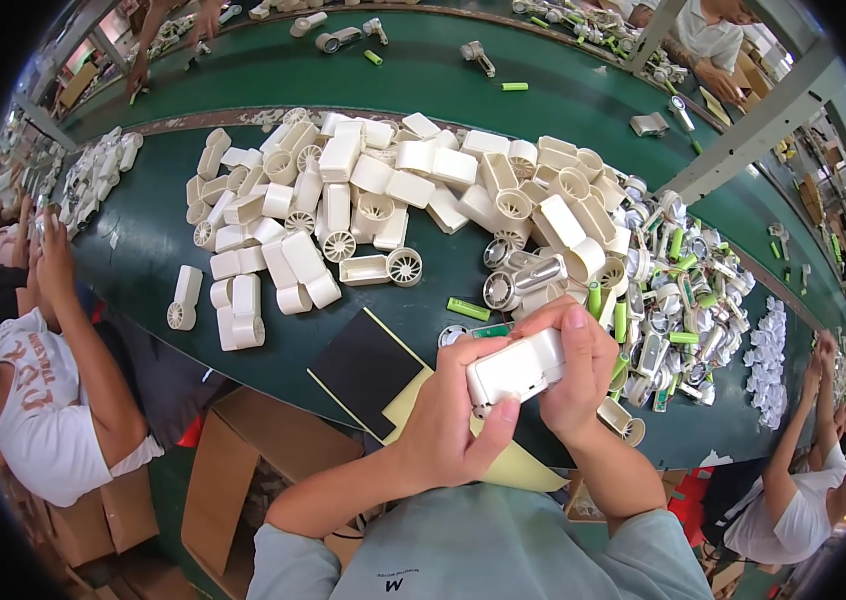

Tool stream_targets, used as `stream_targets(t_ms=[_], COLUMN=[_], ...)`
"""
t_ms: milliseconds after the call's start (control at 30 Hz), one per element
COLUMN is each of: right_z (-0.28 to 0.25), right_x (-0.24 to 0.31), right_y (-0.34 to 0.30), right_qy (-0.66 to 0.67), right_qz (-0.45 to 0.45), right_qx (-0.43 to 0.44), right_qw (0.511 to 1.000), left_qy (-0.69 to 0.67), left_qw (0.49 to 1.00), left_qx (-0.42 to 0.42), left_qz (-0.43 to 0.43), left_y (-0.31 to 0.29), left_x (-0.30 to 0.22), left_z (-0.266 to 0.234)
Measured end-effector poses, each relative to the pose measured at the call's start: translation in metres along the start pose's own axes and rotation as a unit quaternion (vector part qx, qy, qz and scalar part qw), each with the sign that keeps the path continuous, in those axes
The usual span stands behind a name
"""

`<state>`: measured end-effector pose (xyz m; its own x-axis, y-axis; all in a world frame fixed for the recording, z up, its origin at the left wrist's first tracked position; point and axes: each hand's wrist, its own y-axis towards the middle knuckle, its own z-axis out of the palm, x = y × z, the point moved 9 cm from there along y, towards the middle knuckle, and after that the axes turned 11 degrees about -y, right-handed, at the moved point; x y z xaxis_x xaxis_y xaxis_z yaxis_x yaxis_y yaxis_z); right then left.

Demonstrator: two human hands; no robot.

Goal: The person assembles small plastic components by hand, fitting internal gears into a plastic housing on an assembly base.

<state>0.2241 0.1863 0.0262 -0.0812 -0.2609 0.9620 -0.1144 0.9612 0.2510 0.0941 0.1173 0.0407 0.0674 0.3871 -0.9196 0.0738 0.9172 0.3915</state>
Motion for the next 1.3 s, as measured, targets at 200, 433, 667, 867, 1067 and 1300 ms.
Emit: stream_targets(t_ms=[200, 433, 667, 867, 1067, 1300], right_z=[-0.005, -0.006, -0.009, -0.013, -0.01, -0.006], right_x=[0.004, 0.012, 0.02, 0.024, 0.024, 0.032], right_y=[0.0, -0.003, -0.004, -0.004, -0.007, -0.008], right_qy=[-0.008, -0.072, -0.113, -0.12, -0.097, -0.171], right_qz=[-0.008, -0.057, -0.093, -0.109, -0.109, -0.155], right_qx=[-0.003, -0.015, -0.021, -0.005, 0.0, 0.021], right_qw=[1.0, 0.996, 0.989, 0.987, 0.989, 0.973], left_qy=[0.069, 0.13, 0.0, 0.072, 0.096, 0.115], left_qw=[0.995, 0.988, 1.0, 0.993, 0.992, 0.991], left_qx=[0.035, 0.032, -0.005, 0.089, 0.05, 0.051], left_qz=[0.06, 0.076, 0.003, 0.001, 0.063, 0.035], left_y=[0.002, 0.004, -0.002, 0.002, -0.004, 0.004], left_x=[-0.003, -0.002, 0.019, 0.007, -0.002, -0.002], left_z=[-0.005, -0.008, -0.014, -0.01, -0.01, -0.007])
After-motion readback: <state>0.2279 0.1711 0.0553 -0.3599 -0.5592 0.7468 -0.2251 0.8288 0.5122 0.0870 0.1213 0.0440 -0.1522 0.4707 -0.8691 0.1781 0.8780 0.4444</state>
